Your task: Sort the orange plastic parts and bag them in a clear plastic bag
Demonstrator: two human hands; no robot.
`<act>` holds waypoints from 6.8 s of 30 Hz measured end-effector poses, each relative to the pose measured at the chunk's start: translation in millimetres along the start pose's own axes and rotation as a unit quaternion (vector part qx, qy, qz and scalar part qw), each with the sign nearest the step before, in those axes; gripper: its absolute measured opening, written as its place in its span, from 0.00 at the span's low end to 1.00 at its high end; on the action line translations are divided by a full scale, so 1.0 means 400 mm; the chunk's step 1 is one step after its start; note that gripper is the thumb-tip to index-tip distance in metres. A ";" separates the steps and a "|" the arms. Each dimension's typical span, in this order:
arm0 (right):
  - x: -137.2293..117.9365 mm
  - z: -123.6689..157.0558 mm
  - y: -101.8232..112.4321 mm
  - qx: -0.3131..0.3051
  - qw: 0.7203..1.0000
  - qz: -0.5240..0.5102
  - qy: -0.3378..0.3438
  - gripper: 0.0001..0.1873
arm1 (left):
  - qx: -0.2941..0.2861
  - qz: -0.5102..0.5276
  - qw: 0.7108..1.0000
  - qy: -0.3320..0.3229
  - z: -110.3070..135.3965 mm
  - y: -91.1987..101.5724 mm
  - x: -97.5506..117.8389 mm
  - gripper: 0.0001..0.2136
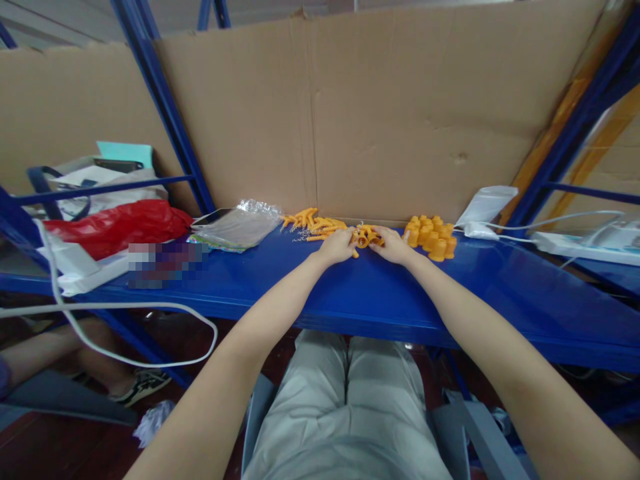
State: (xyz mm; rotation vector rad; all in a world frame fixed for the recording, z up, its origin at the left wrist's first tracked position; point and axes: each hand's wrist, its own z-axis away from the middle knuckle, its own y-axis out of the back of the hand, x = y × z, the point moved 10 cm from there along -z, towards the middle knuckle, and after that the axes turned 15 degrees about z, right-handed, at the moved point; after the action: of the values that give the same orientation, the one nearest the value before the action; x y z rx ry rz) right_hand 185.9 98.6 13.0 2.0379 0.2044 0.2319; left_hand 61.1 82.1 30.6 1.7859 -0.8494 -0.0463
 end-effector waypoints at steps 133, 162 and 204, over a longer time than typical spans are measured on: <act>0.075 0.006 0.107 0.025 0.910 -0.411 -0.053 0.19 | 0.114 0.056 0.990 0.055 0.012 0.111 -0.067 0.17; 0.023 0.077 0.012 -0.216 0.856 -0.421 -0.207 0.33 | 0.102 0.022 0.994 0.023 0.013 0.097 -0.048 0.15; 0.026 0.053 0.065 -0.158 0.886 -0.419 -0.118 0.10 | 0.104 0.015 0.993 0.046 0.018 0.104 -0.045 0.14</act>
State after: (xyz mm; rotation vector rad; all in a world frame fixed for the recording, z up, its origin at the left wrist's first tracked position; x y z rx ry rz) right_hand 202.4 71.1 27.4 1.4740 0.8093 -0.4944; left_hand 23.1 80.4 56.4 1.9537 -0.8374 0.1485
